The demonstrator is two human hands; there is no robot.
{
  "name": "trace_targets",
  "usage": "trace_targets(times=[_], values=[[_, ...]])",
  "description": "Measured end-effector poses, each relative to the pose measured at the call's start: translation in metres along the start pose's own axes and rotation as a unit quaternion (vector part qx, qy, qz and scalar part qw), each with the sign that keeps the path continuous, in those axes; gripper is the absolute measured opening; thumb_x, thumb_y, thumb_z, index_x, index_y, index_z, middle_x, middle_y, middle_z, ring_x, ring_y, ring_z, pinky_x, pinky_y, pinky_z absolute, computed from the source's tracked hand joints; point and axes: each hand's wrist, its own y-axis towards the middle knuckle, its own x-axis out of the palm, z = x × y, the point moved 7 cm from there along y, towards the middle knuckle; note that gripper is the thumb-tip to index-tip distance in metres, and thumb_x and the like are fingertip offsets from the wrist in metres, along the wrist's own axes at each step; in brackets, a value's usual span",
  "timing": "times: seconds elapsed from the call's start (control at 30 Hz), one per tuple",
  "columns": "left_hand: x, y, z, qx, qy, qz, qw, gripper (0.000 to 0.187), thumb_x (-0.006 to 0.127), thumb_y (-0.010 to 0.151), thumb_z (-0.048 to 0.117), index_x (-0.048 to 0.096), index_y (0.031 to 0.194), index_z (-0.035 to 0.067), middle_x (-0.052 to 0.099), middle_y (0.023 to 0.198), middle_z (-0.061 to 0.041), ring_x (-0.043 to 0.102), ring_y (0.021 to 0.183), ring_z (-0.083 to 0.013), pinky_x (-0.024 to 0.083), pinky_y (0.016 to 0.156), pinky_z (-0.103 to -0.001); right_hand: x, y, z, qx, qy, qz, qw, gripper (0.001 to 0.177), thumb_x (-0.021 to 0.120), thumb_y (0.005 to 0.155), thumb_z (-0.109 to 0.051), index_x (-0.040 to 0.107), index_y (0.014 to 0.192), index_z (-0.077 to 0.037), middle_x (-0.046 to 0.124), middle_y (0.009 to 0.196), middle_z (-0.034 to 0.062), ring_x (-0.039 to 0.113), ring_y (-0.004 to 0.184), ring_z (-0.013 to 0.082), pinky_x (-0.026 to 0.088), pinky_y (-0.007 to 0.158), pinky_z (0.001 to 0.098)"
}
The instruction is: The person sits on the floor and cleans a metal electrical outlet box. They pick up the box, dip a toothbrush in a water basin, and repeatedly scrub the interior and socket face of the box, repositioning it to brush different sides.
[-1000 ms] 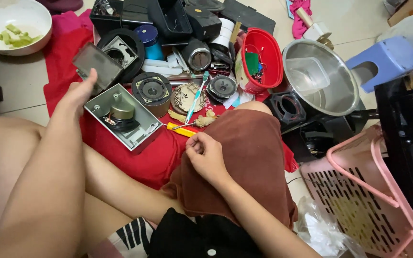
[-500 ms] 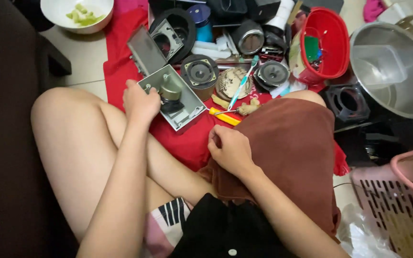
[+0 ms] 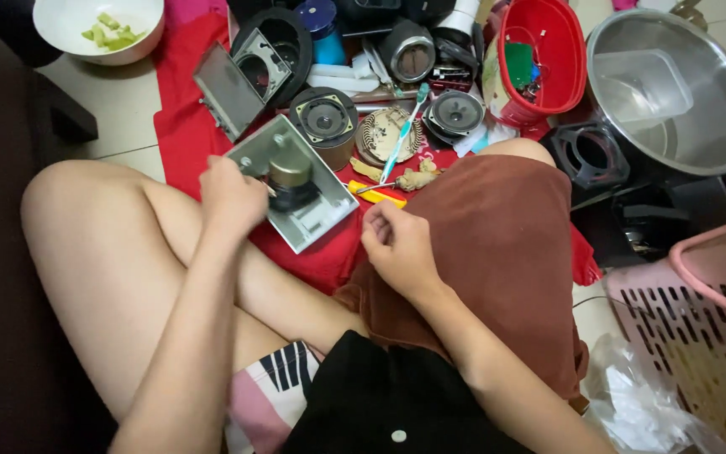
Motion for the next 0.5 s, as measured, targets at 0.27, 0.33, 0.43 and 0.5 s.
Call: trace_targets(times=[0.27, 0.33, 0.43, 0.5], values=[[0.007, -0.051, 0.027, 0.026, 0.072, -0.036, 0.996, 0.041, 0.045, 0.077, 0.0, 0.03, 0.112, -0.017, 0.053, 0.095, -0.036, 0.054, 0.094, -0.0523, 0.044, 0.083, -0.055, 0.002, 0.005, 0.003, 0.003, 0.028, 0.03, 0.999, 0.003, 0.059, 0.076, -0.008, 0.062, 0.074, -0.007, 0.059, 0.058, 0.007, 0.054, 0.049, 0.0133, 0.045, 0.044, 0.0242], [0.014, -0.047, 0.026, 0.041, 0.099, -0.047, 0.993, 0.043, 0.046, 0.076, -0.001, 0.031, 0.114, -0.015, 0.054, 0.094, -0.035, 0.054, 0.092, -0.0521, 0.046, 0.081, -0.054, 0.004, 0.002, -0.002, -0.008, 0.02, 0.013, 1.0, 0.003, 0.058, 0.076, -0.008, 0.061, 0.074, -0.008, 0.059, 0.056, 0.0061, 0.054, 0.047, 0.0132, 0.044, 0.043, 0.0243], [0.016, -0.045, 0.029, 0.064, 0.094, -0.062, 0.992, 0.047, 0.047, 0.076, -0.003, 0.029, 0.117, -0.018, 0.054, 0.092, -0.036, 0.054, 0.092, -0.054, 0.045, 0.08, -0.056, 0.004, 0.001, -0.013, -0.038, 0.001, 0.0, 0.999, 0.003, 0.059, 0.076, -0.008, 0.061, 0.075, -0.008, 0.059, 0.056, 0.0057, 0.055, 0.046, 0.0138, 0.044, 0.043, 0.0247], [0.015, -0.05, 0.034, 0.082, 0.071, -0.08, 0.991, 0.044, 0.047, 0.077, -0.002, 0.03, 0.115, -0.016, 0.053, 0.094, -0.037, 0.053, 0.092, -0.055, 0.044, 0.081, -0.057, 0.0, -0.003, -0.035, -0.134, -0.026, 0.024, 0.99, 0.002, 0.06, 0.077, -0.007, 0.06, 0.076, -0.008, 0.059, 0.058, 0.0056, 0.058, 0.052, 0.017, 0.047, 0.047, 0.0261]])
